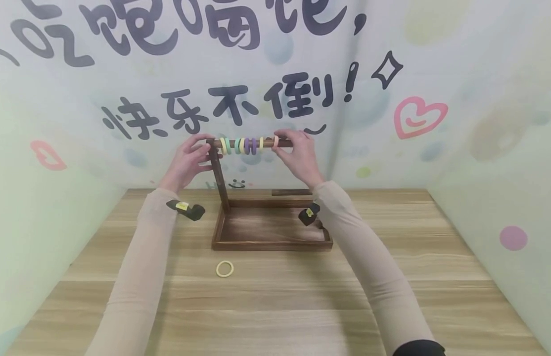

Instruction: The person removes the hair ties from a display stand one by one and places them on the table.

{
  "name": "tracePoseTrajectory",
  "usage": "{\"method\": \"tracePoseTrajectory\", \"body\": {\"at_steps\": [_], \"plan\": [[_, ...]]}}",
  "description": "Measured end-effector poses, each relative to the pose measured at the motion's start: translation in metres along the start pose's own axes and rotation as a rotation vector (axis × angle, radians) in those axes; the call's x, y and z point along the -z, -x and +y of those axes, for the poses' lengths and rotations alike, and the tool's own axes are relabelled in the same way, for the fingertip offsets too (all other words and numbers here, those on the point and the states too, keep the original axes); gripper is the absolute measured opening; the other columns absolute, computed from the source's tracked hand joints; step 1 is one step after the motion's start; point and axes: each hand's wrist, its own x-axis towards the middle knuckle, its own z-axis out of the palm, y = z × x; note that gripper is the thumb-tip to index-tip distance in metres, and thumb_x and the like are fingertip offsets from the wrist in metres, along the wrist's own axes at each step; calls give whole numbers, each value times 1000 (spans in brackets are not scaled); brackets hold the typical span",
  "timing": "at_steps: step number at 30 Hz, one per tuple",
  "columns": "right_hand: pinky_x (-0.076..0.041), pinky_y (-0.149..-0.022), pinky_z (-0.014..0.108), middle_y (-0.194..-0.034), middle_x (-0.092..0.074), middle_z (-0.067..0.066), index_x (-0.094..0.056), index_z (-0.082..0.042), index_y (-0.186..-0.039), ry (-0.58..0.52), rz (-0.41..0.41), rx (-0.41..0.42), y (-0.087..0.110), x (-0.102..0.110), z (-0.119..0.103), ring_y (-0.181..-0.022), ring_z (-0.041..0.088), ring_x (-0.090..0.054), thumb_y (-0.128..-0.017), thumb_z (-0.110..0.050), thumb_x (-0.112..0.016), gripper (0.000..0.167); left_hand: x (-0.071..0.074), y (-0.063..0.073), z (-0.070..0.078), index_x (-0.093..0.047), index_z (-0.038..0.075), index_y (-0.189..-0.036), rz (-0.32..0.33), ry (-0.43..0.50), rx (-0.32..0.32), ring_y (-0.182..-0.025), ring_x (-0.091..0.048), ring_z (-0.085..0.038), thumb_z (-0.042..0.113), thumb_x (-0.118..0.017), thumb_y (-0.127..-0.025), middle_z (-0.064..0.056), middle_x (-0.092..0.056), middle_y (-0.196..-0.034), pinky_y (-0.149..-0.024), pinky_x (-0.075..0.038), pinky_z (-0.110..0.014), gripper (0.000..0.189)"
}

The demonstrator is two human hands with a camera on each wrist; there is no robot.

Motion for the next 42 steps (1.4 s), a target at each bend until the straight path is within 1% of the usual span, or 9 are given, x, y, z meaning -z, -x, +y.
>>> {"method": "tracePoseTrajectory", "body": {"at_steps": [5, 12, 18, 22, 26, 31, 38, 42], "plan": [[-33, -93, 42, -108, -68, 16, -65, 6, -115, 1, 13, 4, 1, 4, 2, -101, 34, -59, -83, -2, -76, 35, 0, 1, 1, -62, 23, -112, -4, 2, 4, -100, -64, -33, 13, -55, -99, -6, -59, -101, -92, -45, -58, 17], [-33, -101, 41, -110, -66, 17, -64, 4, -116, 3, 2, -18, 3, 13, 6, -102, 34, -61, -84, -5, -75, 34, 0, 1, 2, -61, 22, -112, 3, 5, 3, -100, -64, -32, 14, -56, -99, -6, -60, -101, -94, -43, -60, 16], [-37, -101, 42, -110, -66, 18, -64, 6, -115, -29, -5, -21, 6, 20, 12, -101, 32, -62, -85, -3, -74, 34, 0, 2, 2, -62, 22, -112, -3, 18, 8, -98, -65, -30, 13, -55, -99, -6, -60, -101, -94, -44, -58, 17], [-37, -99, 44, -109, -65, 18, -64, 6, -115, -31, -3, -41, 10, 25, 15, -101, 31, -61, -84, -3, -75, 34, -2, 2, 2, -62, 22, -112, -11, 18, 9, -97, -65, -28, 13, -55, -99, -7, -60, -101, -93, -45, -57, 17], [-38, -96, 47, -110, -65, 18, -64, 4, -117, -1, 5, -72, 14, 29, 19, -100, 31, -58, -85, -5, -75, 35, -3, 2, 1, -62, 22, -112, -20, 8, 5, -96, -65, -28, 13, -55, -99, -7, -59, -101, -91, -47, -56, 17], [-40, -93, 50, -113, -64, 18, -63, 3, -120, 2, 9, -95, 17, 33, 24, -98, 30, -56, -87, -7, -73, 36, 0, -1, 0, -61, 21, -113, -19, -2, 5, -98, -65, -28, 14, -56, -99, -7, -60, -103, -92, -47, -55, 17], [-37, -102, 49, -123, -62, 18, -63, 3, -121, -2, 24, -112, 18, 42, 30, -115, 31, -54, -88, -5, -71, 35, 0, 1, 1, -60, 21, -114, -13, -18, 10, -99, -65, -28, 15, -55, -99, -10, -59, -106, -94, -43, -59, 16], [-36, -103, 49, -124, -62, 17, -62, 3, -122, 5, 20, -125, 18, 48, 31, -118, 31, -53, -88, -5, -71, 36, 1, 1, 1, -60, 22, -114, -9, -18, 5, -98, -65, -27, 16, -56, -99, -9, -59, -105, -95, -42, -60, 16]]}}
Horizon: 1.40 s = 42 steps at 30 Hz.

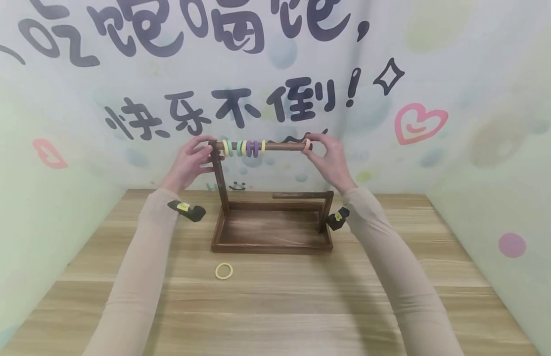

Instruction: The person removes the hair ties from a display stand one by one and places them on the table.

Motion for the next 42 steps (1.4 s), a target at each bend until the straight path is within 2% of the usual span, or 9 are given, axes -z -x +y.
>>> {"method": "tracePoseTrajectory", "body": {"at_steps": [13, 24, 33, 42], "plan": [[-37, -103, 42, -123, -62, 16, -63, 0, -122, 31, 41, -56, 12, 18, 9, -120, 29, -52, -90, -14, -70, 36, 0, 0, -1, -59, 21, -114, 5, 1, 2, -99, -65, -28, 16, -56, -99, -7, -59, -102, -95, -43, -60, 16], [-39, -101, 41, -119, -64, 17, -63, 3, -120, 9, 61, -20, 19, 24, 10, -115, 29, -54, -90, -10, -69, 33, 0, 0, -4, -59, 21, -114, 6, 1, 2, -96, -65, -25, 16, -56, -99, -6, -59, -101, -90, -47, -55, 16], [-41, -100, 42, -120, -63, 16, -62, 2, -122, 5, 61, -42, 28, 32, 7, -113, 30, -55, -91, -15, -69, 35, -2, -1, -1, -59, 23, -114, 7, -14, -4, -96, -65, -26, 16, -56, -99, -7, -59, -103, -90, -47, -56, 16], [-44, -97, 43, -117, -65, 12, -64, -1, -119, 7, 65, -29, 34, 36, 3, -109, 27, -58, -90, -18, -71, 35, -2, 1, 1, -61, 22, -112, 13, 32, -8, -92, -67, -25, 14, -56, -99, -5, -60, -98, -81, -52, -47, 16]]}}
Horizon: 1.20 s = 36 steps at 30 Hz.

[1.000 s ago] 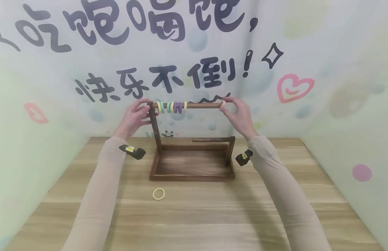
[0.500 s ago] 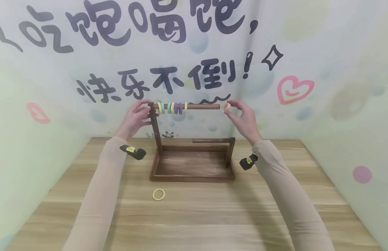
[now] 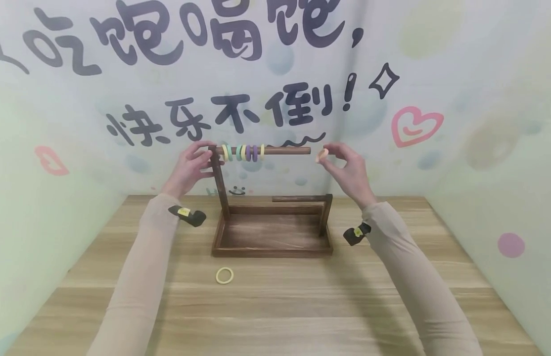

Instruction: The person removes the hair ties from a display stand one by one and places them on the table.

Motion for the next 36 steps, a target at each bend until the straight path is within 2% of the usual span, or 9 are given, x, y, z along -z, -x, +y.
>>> {"method": "tracePoseTrajectory", "body": {"at_steps": [5, 8, 15, 17, 22, 27, 33, 36], "plan": [[-45, -96, 47, -117, -64, 13, -64, 1, -118, -24, -16, 16, 6, -2, -2, -107, 28, -59, -90, -17, -71, 34, 0, 1, -1, -60, 23, -112, 6, -5, 4, -93, -66, -25, 14, -56, -99, -6, -59, -100, -81, -52, -47, 17], [-46, -94, 45, -116, -64, 13, -64, 0, -118, -28, -23, 22, 10, -4, -2, -104, 26, -60, -90, -16, -71, 34, 1, 2, -1, -61, 23, -112, 10, -7, 2, -93, -66, -25, 14, -55, -99, -7, -59, -101, -81, -53, -46, 17], [-48, -91, 42, -110, -66, 12, -64, 1, -116, -87, -22, 19, 16, -11, -3, -94, 6, -61, -89, -12, -72, 31, 2, 2, 2, -60, 23, -113, 9, -34, -7, -95, -66, -26, 15, -56, -99, -7, -59, -101, -83, -51, -49, 17], [-49, -91, 45, -108, -66, 17, -63, 5, -114, -106, -24, 32, 19, -13, -15, -91, 3, -61, -88, -6, -71, 29, 1, 2, 3, -60, 23, -114, 9, -42, -5, -96, -66, -26, 16, -56, -99, -6, -59, -102, -87, -49, -53, 17], [-48, -88, 51, -105, -65, 27, -60, 15, -110, -135, -50, 49, 29, -15, -43, -89, 9, -61, -86, 7, -67, 27, 0, 2, 3, -60, 23, -113, 20, -42, 0, -96, -66, -26, 16, -56, -99, -6, -58, -102, -89, -48, -55, 16], [-51, -88, 37, -105, -65, 25, -60, 13, -112, -153, -92, 32, 36, -20, -44, -91, 15, -62, -87, 5, -67, 27, -2, 2, 0, -60, 23, -114, 30, -48, 2, -95, -66, -25, 16, -56, -99, -6, -58, -102, -87, -49, -54, 16], [-49, -90, 44, -108, -64, 26, -59, 14, -112, -195, -135, 11, 43, -29, -44, -95, 24, -62, -87, 5, -67, 28, -2, 2, -1, -60, 22, -115, 28, -56, -13, -98, -65, -28, 17, -56, -100, -7, -57, -102, -89, -48, -57, 17], [-51, -87, 37, -108, -64, 26, -59, 13, -113, -202, -163, -6, 47, -34, -46, -97, 28, -62, -88, 5, -67, 28, -2, 3, 0, -60, 22, -115, 32, -69, -15, -98, -65, -29, 17, -56, -99, -7, -57, -102, -90, -47, -58, 17]]}}
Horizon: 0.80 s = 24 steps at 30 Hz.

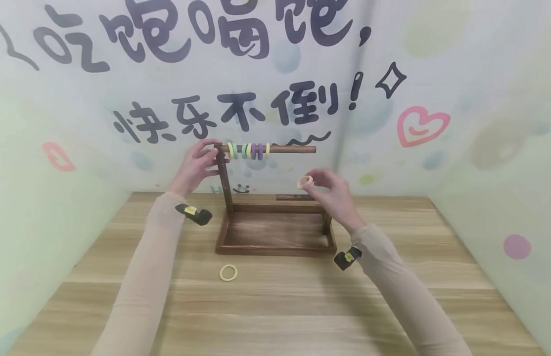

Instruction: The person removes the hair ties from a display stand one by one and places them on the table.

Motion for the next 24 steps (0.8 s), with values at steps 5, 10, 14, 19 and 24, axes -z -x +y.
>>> {"method": "tracePoseTrajectory", "body": {"at_steps": [5, 10, 14, 19, 24], "plan": [[-52, -79, 21, -109, -64, 26, -58, 12, -114, -21, -38, -19, 6, -8, -1, -100, 35, -62, -88, 4, -67, 29, -1, 0, -2, -59, 21, -117, 5, -10, -4, -98, -64, -29, 18, -56, -99, -7, -57, -101, -91, -46, -60, 18], [-53, -80, 23, -108, -64, 27, -58, 14, -113, -59, -56, -18, 10, -17, 2, -98, 35, -62, -87, 6, -68, 30, -1, -3, -2, -58, 21, -118, -1, -12, -3, -98, -65, -28, 19, -56, -100, -8, -57, -102, -91, -46, -60, 19], [-53, -80, 24, -108, -65, 26, -59, 12, -112, -74, -73, -32, 14, -24, 8, -98, 31, -63, -85, 7, -69, 29, -2, -4, 0, -58, 21, -118, -2, -15, -5, -97, -65, -27, 19, -55, -100, -9, -57, -103, -89, -47, -59, 18], [-54, -79, 25, -109, -63, 29, -58, 13, -112, -139, -76, -44, 20, -33, 10, -102, 41, -61, -85, 8, -68, 29, -3, -4, 1, -58, 22, -117, -1, -10, -1, -97, -65, -27, 18, -55, -100, -10, -57, -104, -89, -47, -59, 18], [-55, -79, 27, -107, -64, 28, -59, 13, -112, -141, -96, -22, 27, -41, 5, -96, 40, -63, -84, 10, -68, 29, -2, -2, 0, -58, 22, -118, 7, -30, 7, -98, -65, -27, 18, -55, -100, -14, -56, -106, -90, -47, -58, 18]]}}
